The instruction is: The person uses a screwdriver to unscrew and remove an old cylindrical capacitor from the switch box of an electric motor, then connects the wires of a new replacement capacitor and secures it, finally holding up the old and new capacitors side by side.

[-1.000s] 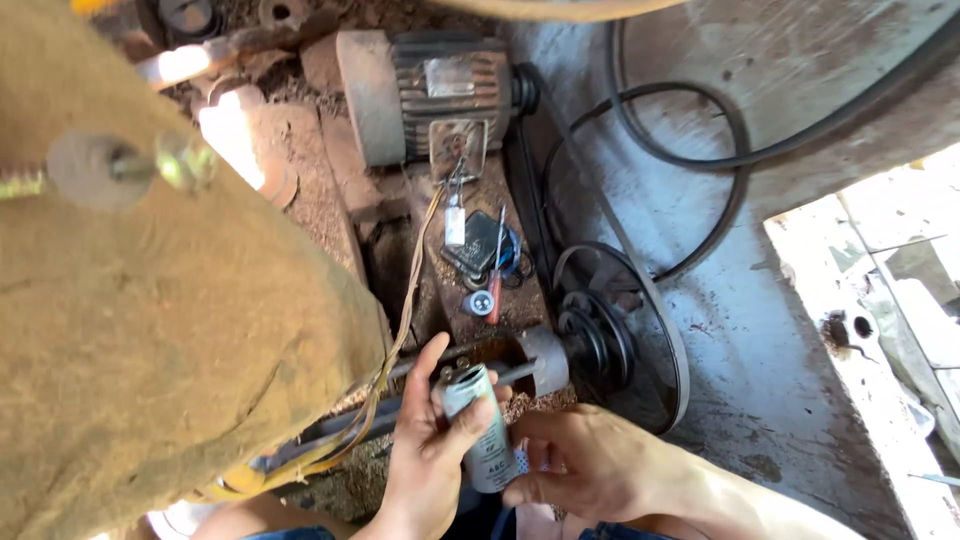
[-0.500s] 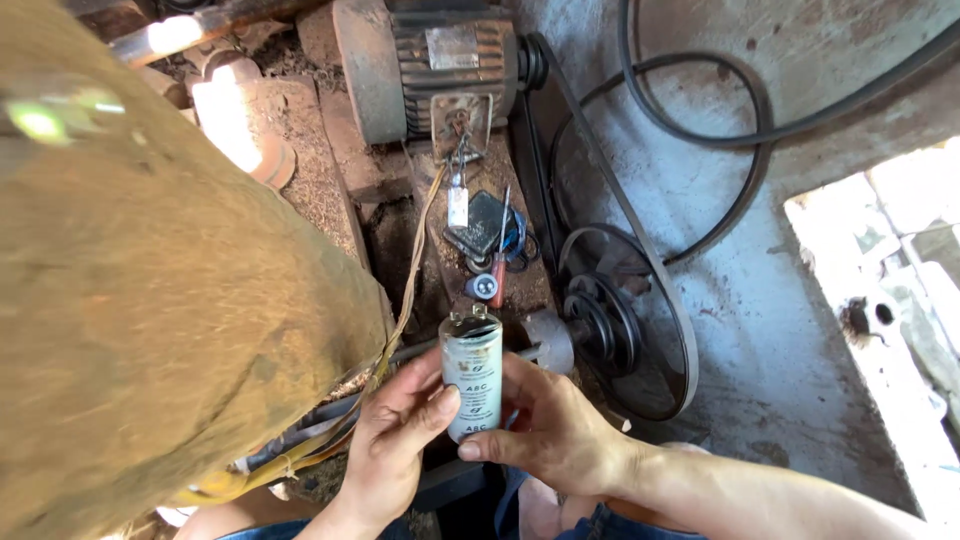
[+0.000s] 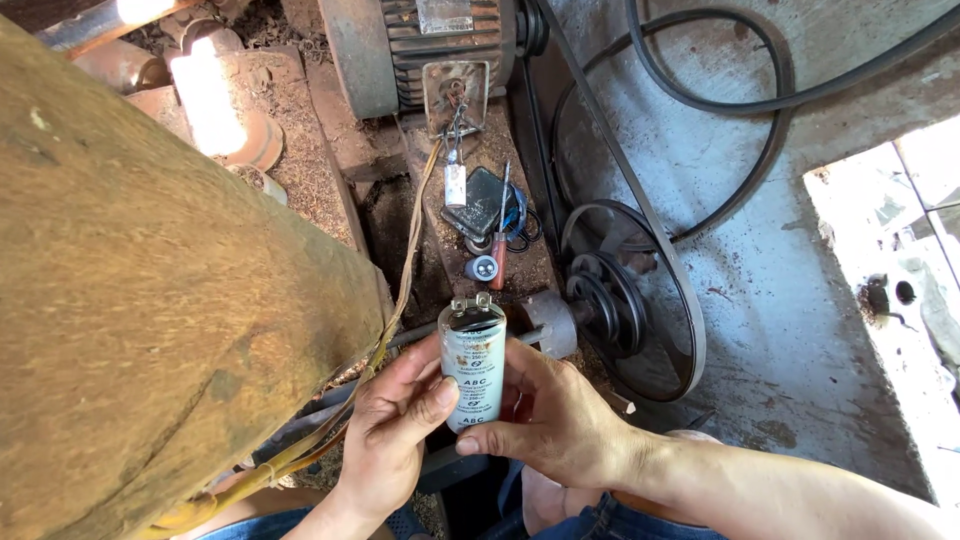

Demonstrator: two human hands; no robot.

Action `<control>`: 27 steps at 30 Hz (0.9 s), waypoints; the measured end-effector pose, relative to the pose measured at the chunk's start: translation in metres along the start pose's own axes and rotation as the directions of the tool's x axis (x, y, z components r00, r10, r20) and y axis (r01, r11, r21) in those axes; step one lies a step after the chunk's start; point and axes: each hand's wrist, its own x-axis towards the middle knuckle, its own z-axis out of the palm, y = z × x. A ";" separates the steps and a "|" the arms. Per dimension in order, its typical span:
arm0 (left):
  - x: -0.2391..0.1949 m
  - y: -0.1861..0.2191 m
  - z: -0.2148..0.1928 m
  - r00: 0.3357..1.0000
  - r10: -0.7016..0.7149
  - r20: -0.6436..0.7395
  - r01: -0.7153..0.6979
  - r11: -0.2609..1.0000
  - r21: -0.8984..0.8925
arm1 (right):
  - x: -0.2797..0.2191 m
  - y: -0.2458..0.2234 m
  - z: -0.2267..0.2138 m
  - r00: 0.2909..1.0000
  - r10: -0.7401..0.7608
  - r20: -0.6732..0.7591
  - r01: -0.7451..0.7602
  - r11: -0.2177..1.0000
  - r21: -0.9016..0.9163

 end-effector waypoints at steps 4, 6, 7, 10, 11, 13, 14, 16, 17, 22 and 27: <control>0.001 0.000 0.000 1.000 -0.008 -0.005 0.008 1.000 -0.002 | 0.001 0.002 0.000 1.000 -0.026 0.011 0.025 0.999 0.042; 0.002 -0.001 -0.001 1.000 -0.008 -0.020 0.008 1.000 0.003 | 0.002 0.003 -0.001 0.999 -0.048 0.021 0.046 0.995 0.085; 0.002 -0.002 -0.001 1.000 -0.009 -0.022 0.009 1.000 0.005 | 0.002 0.003 -0.001 0.999 -0.049 0.022 0.047 0.995 0.087; 0.002 -0.003 -0.002 0.999 -0.018 -0.041 0.017 1.000 -0.019 | 0.004 0.001 -0.001 0.999 -0.024 0.023 0.023 0.999 0.039; 0.002 -0.002 -0.002 0.999 -0.026 -0.042 0.024 0.999 -0.035 | 0.004 -0.001 -0.002 1.000 -0.004 0.025 0.004 1.000 0.002; 0.002 -0.002 -0.001 0.999 -0.035 -0.042 0.033 0.998 -0.051 | 0.004 -0.003 -0.003 1.000 0.016 0.026 -0.015 0.999 -0.035; 0.002 -0.003 -0.001 0.998 -0.035 -0.051 0.031 0.997 -0.069 | 0.005 -0.003 -0.003 0.999 0.025 0.035 -0.023 0.999 -0.042; 0.002 -0.005 -0.002 0.998 -0.035 -0.059 0.029 0.996 -0.085 | 0.006 -0.005 -0.004 0.999 0.032 0.043 -0.030 0.998 -0.048; 0.003 -0.006 -0.003 0.997 -0.035 -0.068 0.030 0.997 -0.076 | 0.006 -0.005 -0.004 0.998 0.038 0.051 -0.036 0.999 -0.038; 0.003 -0.008 -0.005 0.998 -0.006 -0.065 0.004 1.000 -0.019 | 0.006 -0.004 -0.003 0.997 0.048 0.062 -0.047 0.999 -0.027; 0.003 -0.009 -0.006 0.997 0.010 -0.078 -0.013 0.999 -0.036 | 0.007 0.011 0.001 0.995 -0.072 0.072 0.063 0.991 0.114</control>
